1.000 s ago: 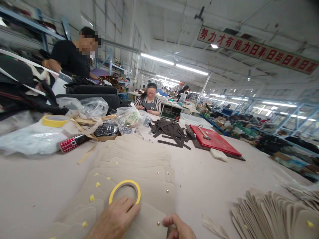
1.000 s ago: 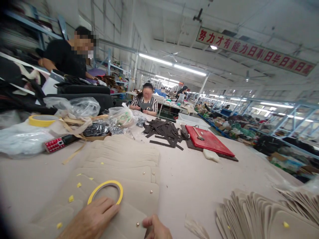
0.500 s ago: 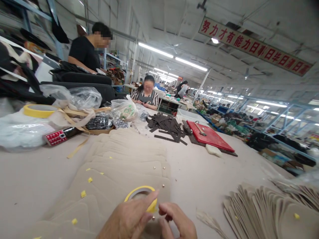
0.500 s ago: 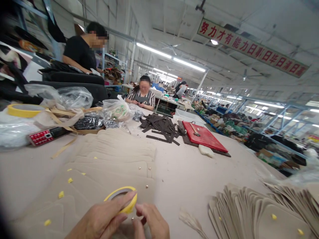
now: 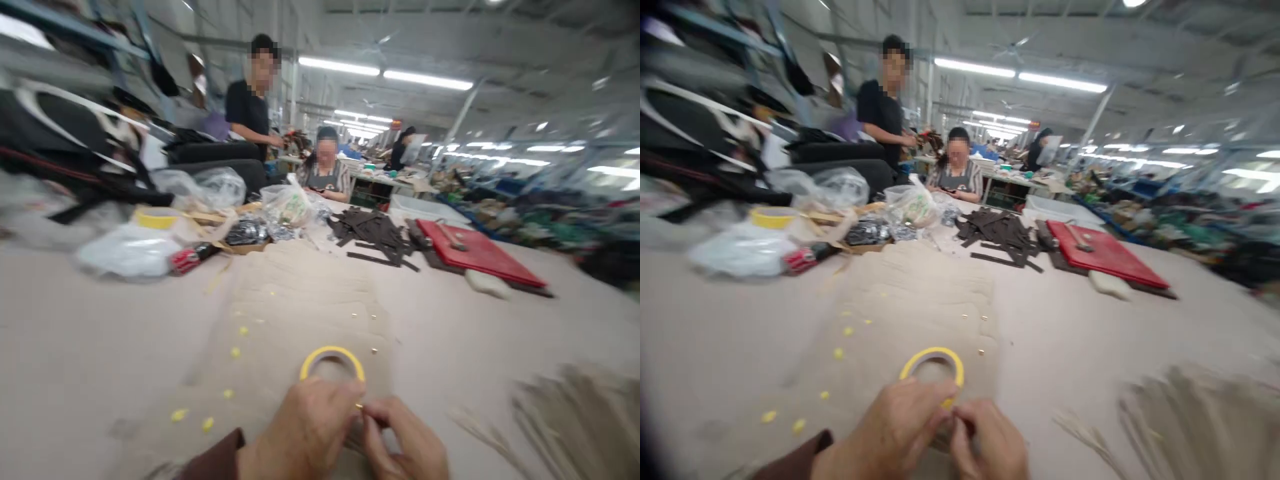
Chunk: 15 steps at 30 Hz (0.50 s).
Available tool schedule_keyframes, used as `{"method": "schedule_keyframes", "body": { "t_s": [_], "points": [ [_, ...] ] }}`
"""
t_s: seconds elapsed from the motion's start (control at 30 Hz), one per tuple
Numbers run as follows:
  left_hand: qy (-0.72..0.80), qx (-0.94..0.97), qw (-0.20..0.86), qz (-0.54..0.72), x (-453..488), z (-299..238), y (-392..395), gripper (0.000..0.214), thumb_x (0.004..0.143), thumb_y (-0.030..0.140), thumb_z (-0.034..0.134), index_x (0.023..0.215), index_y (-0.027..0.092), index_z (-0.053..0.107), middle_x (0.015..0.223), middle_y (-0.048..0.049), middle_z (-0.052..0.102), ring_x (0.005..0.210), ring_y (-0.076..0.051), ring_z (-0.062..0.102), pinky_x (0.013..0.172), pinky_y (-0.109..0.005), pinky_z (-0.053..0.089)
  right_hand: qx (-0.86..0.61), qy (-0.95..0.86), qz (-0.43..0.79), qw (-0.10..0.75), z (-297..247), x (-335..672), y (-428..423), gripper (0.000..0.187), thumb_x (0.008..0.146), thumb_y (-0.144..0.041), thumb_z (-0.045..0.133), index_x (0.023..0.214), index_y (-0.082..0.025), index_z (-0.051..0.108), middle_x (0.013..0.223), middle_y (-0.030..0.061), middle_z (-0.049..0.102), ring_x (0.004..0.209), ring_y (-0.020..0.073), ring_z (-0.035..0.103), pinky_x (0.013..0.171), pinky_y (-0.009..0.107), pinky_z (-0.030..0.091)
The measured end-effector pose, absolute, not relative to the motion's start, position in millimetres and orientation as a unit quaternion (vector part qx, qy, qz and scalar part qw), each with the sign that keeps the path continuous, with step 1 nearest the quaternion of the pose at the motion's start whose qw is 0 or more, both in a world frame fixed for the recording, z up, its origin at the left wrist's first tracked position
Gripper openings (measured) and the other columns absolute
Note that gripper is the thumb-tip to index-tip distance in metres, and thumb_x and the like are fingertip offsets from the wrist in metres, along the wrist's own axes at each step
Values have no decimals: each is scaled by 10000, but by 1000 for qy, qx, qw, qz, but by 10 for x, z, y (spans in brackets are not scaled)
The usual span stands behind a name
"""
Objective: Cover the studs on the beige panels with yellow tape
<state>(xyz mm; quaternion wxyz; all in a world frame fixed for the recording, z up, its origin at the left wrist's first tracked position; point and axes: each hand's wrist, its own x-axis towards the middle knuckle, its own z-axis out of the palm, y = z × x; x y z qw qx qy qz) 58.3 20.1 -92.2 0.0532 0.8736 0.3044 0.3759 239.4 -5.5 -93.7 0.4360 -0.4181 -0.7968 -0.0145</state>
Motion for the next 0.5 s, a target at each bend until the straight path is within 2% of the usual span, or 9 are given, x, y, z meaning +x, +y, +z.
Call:
{"method": "schedule_keyframes", "body": {
  "t_s": [0.07, 0.23, 0.3, 0.37, 0.43, 0.5],
  "points": [
    [315, 870, 76, 372, 579, -946, 220, 210, 1011, 155, 331, 1026, 209, 533, 795, -13, 700, 648, -162, 652, 584, -259, 476, -423, -776, -28, 467, -976, 2345, -31, 233, 858, -75, 447, 719, -208, 579, 559, -32, 586, 468, 80, 587, 515, 142, 480],
    [307, 875, 77, 365, 584, -965, 272, 309, 1019, 184, 300, 824, 218, 537, 677, 2, 609, 569, -162, 570, 522, -260, 395, -451, -772, -37, 446, -1151, 2339, -2, 201, 840, -79, 502, 755, -194, 644, 576, -32, 588, 474, 79, 564, 516, 151, 461],
    [319, 871, 57, 369, 584, -929, 267, 338, 1021, 192, 289, 791, 213, 536, 661, -5, 588, 557, -160, 549, 513, -260, 377, -498, -731, 42, 465, -1185, 2292, -28, 167, 827, -133, 538, 725, -193, 656, 566, -29, 601, 464, 85, 563, 503, 160, 458],
    [322, 866, 40, 381, 586, -888, 252, 357, 1022, 196, 279, 772, 207, 534, 651, -10, 574, 547, -156, 531, 512, -260, 371, -575, -637, 185, 480, -1183, 2229, -41, 170, 826, -228, 569, 679, -184, 642, 505, -29, 584, 413, 93, 536, 440, 174, 426],
    [308, 866, 31, 393, 590, -857, 230, 375, 1022, 191, 265, 754, 205, 527, 641, -12, 562, 536, -149, 514, 509, -256, 366, -629, -508, 332, 486, -1148, 2198, -25, 236, 811, -344, 612, 643, -178, 607, 437, -40, 536, 360, 95, 495, 384, 182, 385],
    [290, 869, 22, 400, 590, -853, 213, 374, 1021, 175, 264, 761, 203, 531, 641, -10, 558, 533, -143, 503, 508, -254, 362, -632, -420, 427, 492, -1101, 2227, 14, 301, 755, -436, 676, 640, -172, 589, 420, -54, 513, 341, 92, 478, 374, 186, 387]
  ]
}}
